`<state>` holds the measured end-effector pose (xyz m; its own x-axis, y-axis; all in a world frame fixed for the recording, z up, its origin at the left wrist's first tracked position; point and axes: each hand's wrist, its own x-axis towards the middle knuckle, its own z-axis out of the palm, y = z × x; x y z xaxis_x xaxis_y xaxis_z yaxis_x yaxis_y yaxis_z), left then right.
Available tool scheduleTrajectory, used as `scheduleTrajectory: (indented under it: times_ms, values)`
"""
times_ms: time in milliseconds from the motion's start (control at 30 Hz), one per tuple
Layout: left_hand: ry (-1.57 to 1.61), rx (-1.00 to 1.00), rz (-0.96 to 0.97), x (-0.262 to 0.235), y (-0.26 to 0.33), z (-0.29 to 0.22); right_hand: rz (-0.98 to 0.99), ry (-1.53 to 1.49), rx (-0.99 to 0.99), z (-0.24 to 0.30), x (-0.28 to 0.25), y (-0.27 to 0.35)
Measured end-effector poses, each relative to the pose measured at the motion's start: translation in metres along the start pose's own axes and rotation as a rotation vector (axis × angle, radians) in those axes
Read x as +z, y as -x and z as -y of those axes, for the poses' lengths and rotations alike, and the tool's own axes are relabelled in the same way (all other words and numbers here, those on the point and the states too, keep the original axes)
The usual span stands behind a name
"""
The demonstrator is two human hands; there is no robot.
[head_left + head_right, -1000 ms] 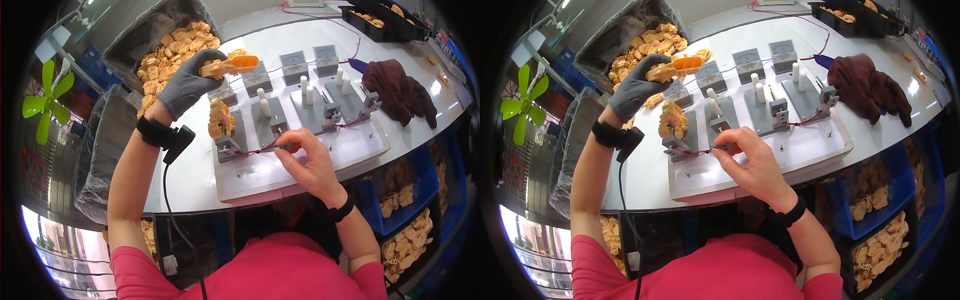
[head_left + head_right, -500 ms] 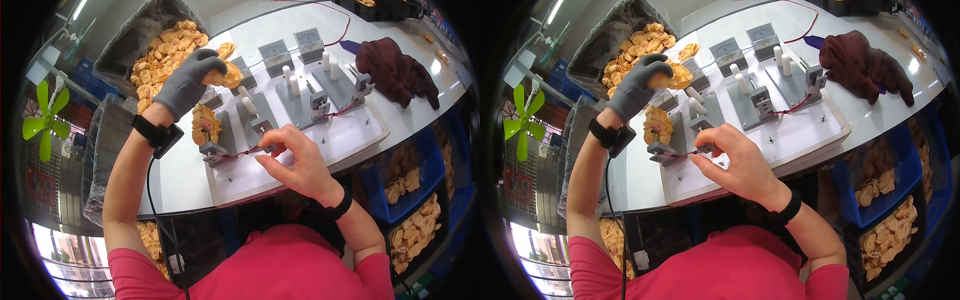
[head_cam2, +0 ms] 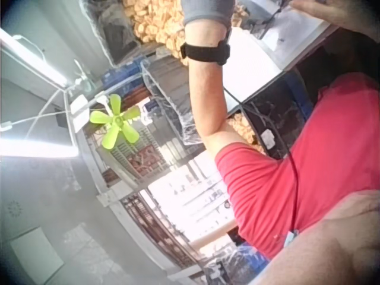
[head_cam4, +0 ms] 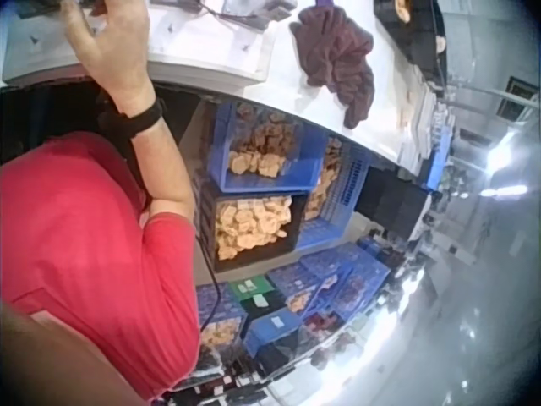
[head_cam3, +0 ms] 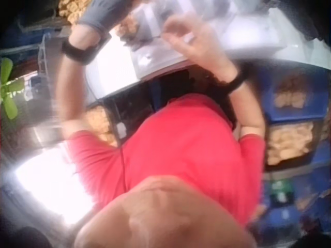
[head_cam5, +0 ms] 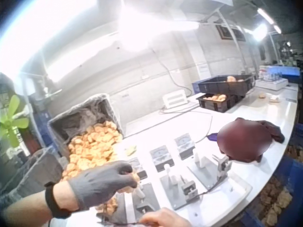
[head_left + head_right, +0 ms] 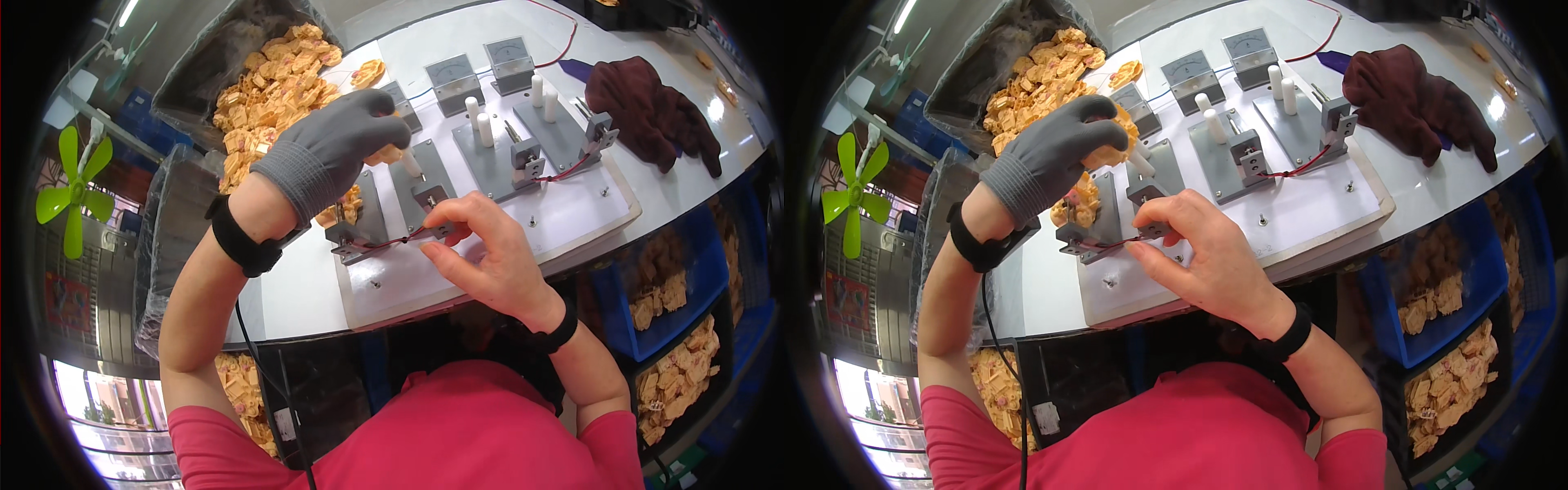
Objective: The person picks up beige plastic components from a bin and places them into a testing jig on a white table. They manipulate the parts and the jig's levers, seemingly to secure or test the components. The person repeats this process, handling multiple units one by one.
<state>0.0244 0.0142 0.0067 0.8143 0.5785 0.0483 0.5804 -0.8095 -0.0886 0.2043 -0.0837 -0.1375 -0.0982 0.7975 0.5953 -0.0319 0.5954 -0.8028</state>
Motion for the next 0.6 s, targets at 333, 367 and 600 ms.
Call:
scheduleTrajectory:
  times_ms: [333, 367, 600]
  values:
    - [-0.121, 0.040, 0.082, 0.014, 0.005, -0.013, 0.008, 0.040, -0.017, 0.002, 0.001, 0.000]
    - [-0.155, 0.063, 0.074, 0.016, 0.003, -0.013, -0.006, 0.056, -0.004, 0.002, 0.000, 0.001]
    - [0.049, -0.072, 0.406, 0.006, -0.011, -0.025, -0.023, 0.127, 0.031, 0.001, 0.007, 0.005]
